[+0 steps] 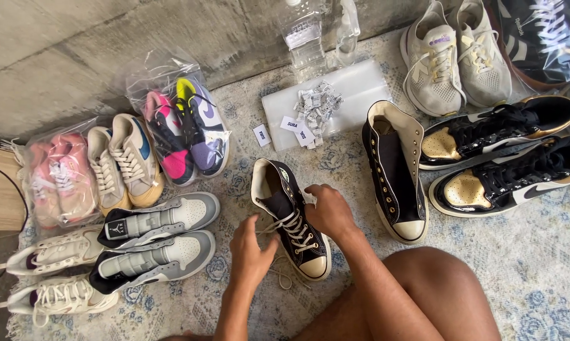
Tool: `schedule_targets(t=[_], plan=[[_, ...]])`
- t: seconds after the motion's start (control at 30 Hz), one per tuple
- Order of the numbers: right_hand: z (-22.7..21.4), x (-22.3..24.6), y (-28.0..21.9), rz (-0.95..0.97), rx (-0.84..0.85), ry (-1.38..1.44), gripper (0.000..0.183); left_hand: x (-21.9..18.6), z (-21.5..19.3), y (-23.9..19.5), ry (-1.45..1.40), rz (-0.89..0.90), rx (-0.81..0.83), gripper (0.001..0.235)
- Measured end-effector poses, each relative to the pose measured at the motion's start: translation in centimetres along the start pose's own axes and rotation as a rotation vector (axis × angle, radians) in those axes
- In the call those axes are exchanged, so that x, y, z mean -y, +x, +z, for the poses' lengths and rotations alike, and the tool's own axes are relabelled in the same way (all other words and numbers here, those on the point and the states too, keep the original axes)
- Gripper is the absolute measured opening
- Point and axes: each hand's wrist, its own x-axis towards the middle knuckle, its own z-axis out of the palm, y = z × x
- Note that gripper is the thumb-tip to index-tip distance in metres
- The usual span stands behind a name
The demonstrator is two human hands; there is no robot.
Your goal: The person sits on a rug surrounded by various shoes and laces a black high-top sneaker. They thread the white laces through the eyelets, tie a knot, and adjust the tongue of the shoe.
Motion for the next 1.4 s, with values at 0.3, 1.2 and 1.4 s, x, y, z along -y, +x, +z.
schedule_targets(t=[0.3,1.2,1.4], plan=[[-0.1,-0.4,0.1,-0.091,-0.114,0.043,0.044,0.1,1.1,-0.1,0.130,0.286,-0.016,0.012],[5.7,-0.8,-6.2,-0.210,-0.021,-0.128,0.033,-3.7,2.5,-12.4,0.280,0.305,-0.008,0.007],[7.2,-1.3,-7.5,-0.295,-0.042,-0.255,0.031,-4.9,2.9,-15.0,0.260,0.350,0.061,0.006]])
